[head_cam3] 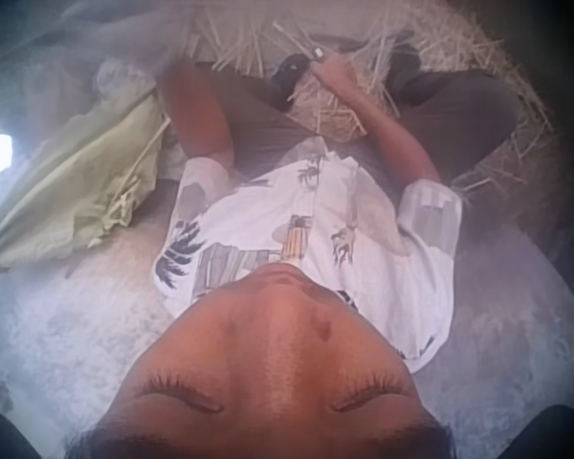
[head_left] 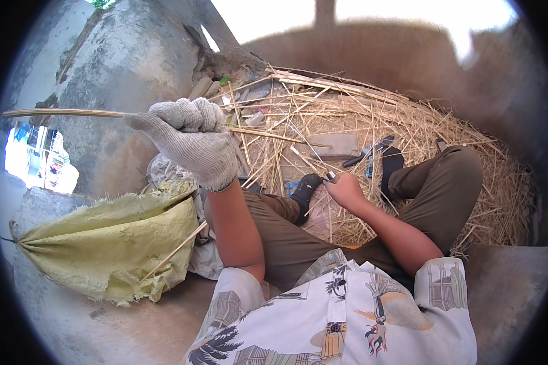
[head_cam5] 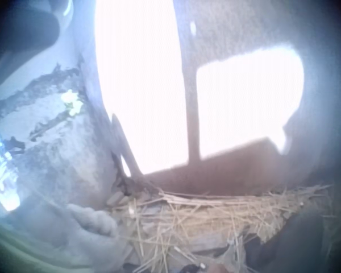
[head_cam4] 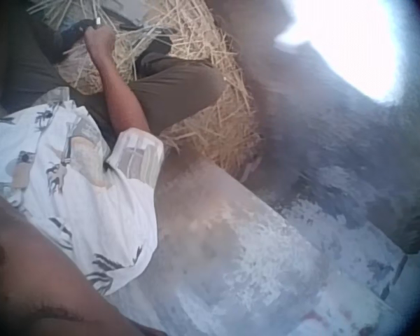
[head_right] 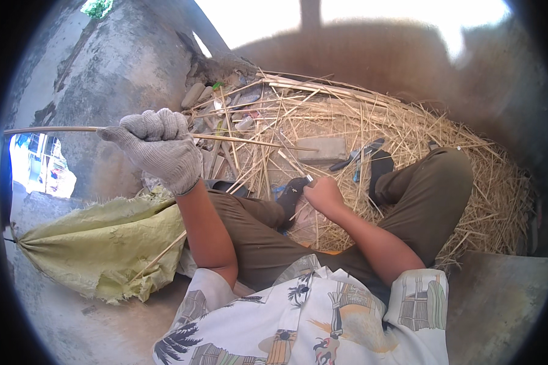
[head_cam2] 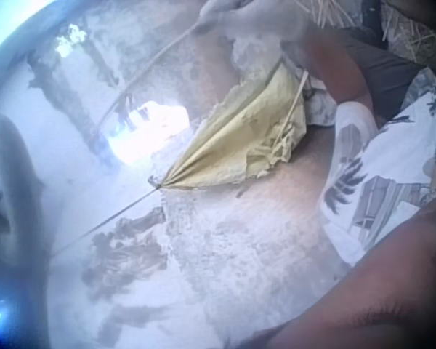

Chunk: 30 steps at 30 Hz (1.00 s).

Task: The person sits cross-legged on the ground and uses a large knife to shave thin strips from a long bamboo stick. They hold the bamboo with a gloved left hand and repeatedly scrape the knife along its length, producing fine shavings that fall onto the floor.

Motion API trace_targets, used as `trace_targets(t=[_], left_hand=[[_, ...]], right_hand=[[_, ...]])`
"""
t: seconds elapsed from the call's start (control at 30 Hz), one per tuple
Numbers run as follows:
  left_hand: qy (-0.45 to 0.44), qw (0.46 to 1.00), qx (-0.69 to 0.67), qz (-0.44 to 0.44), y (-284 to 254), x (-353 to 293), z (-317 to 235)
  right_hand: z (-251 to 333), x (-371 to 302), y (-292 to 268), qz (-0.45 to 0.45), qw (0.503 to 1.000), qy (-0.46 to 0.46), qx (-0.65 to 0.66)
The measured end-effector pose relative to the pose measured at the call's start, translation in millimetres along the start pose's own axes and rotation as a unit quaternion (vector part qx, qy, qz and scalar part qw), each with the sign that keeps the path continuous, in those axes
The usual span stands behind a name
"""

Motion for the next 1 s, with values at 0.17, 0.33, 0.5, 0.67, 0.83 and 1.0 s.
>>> trace_targets(t=[0.17, 0.33, 0.5, 0.67, 0.83, 1.0], left_hand=[[-0.008, 1.0, 0.006, -0.016, 2, 0, 4], [-0.016, 0.998, 0.053, -0.026, 21, -4, 6], [-0.018, 0.997, 0.067, -0.023, 31, -6, 9], [0.003, 0.996, 0.091, 0.009, 35, -5, 10], [0.004, 0.997, 0.07, -0.02, 26, -4, 10], [0.006, 0.996, 0.086, 0.005, 20, -3, 11]], right_hand=[[28, -18, -6, -0.036, 0.998, -0.018, -0.037], [19, -12, -9, -0.055, 0.995, -0.084, -0.026], [-37, 11, -8, 0.002, 0.983, 0.173, -0.065], [-66, 28, 8, 0.001, 0.994, 0.106, 0.014], [-48, 24, 10, 0.101, 0.851, 0.23, 0.461], [-31, 15, 11, 0.047, 0.939, 0.162, 0.299]])
Point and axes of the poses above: each hand's wrist, its own x-axis towards the middle knuckle, its own y-axis out of the palm, z = x × y, the point moved 1 cm from there along x, towards the middle knuckle, and after that the axes turned 13 degrees about z, right-handed, at the moved point
